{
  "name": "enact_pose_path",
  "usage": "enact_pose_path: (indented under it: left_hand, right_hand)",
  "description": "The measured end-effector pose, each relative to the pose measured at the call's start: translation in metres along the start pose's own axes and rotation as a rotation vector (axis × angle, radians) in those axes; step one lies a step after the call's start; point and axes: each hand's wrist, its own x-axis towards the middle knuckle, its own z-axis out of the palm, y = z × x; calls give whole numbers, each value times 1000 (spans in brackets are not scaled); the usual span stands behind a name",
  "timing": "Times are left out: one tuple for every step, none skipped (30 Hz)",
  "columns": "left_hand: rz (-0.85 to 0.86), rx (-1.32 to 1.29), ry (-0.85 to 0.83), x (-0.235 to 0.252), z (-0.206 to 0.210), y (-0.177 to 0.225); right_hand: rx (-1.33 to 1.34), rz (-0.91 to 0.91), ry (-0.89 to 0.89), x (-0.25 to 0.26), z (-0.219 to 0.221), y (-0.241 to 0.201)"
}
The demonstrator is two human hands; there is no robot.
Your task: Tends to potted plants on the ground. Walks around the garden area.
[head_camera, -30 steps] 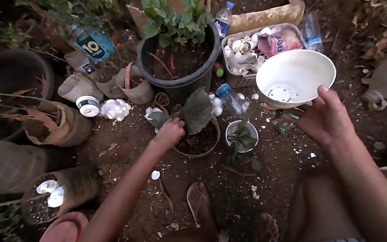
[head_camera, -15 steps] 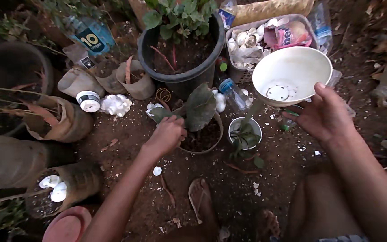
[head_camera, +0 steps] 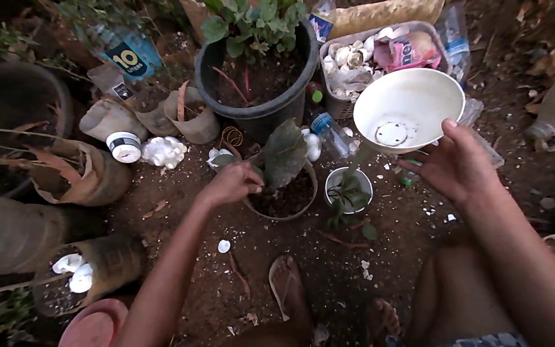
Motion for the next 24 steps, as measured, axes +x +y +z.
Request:
enact_pose_path:
  left_hand:
    - [10, -71, -12, -2, -2, 0]
    - [22, -103, -18, -3, -2, -3]
    - [29, -116, -27, -4, -3, -6]
    - [35, -125, -35, -4, -4, -8]
    - [43, -139, -32, -6, -4, -10]
    - [49, -154, -27, -7, -4, -11]
    - [53, -174, -25, -8, -3, -11]
    - [52, -191, -28, -9, -2, -11]
    - [55, -207, -31, -10, -1, -11]
    - [59, -219, -32, -11, -1, -11]
    - [61, -226, -30, -11, -1, -11]
    - [60, -224, -30, -12, -1, -11]
    - [58, -208, -23, -13, -2, -10]
    - [55, -177, -10, -14, -4, -8]
    - [56, -130, 12, -16, -6, -7]
    - [57, -82, 37, -18, -9, -5]
    - [65, -37, 66, -20, -11, -2]
    - [73, 8, 93, -23, -13, 0]
    - [81, 61, 116, -25, -15, 2]
    - [91, 117, 137, -26, -16, 4]
    - [96, 168, 159, -27, -17, 5]
    - [103, 209, 179, -29, -17, 7]
    - [103, 237, 194, -31, -19, 9]
    - [99, 243, 206, -34, -21, 10]
  right_hand:
    - [3, -4, 0, 0, 0, 1]
    - [7, -1, 0, 0, 1, 1]
    - [6, 2, -4, 0, 1, 2]
    - [2, 4, -7, 0, 1, 2]
    - [-2, 6, -10, 0, 2, 2]
    - [-8, 8, -14, 1, 3, 2]
    - [-14, 12, -20, 1, 3, 3]
    - [-18, 17, -27, 1, 3, 3]
    - [-21, 21, -31, 2, 3, 3]
    - [-24, 24, -36, 2, 4, 3]
    - [-28, 26, -40, 2, 4, 3]
    - [-28, 28, -45, 3, 5, 3]
    - [-30, 28, -47, 3, 5, 4]
    - [-33, 30, -50, 4, 5, 5]
    - [-33, 33, -51, 4, 6, 5]
    - [-29, 35, -56, 4, 7, 5]
    - [-29, 35, -65, 5, 7, 6]
    - [-31, 35, -71, 5, 8, 7]
    - [-40, 34, -76, 6, 9, 8]
    - [-49, 33, -78, 6, 10, 9]
    - [-57, 34, -79, 6, 11, 9]
    - [-61, 37, -81, 6, 12, 10]
    - [-63, 40, -81, 6, 13, 10]
    - [-61, 44, -80, 6, 14, 10]
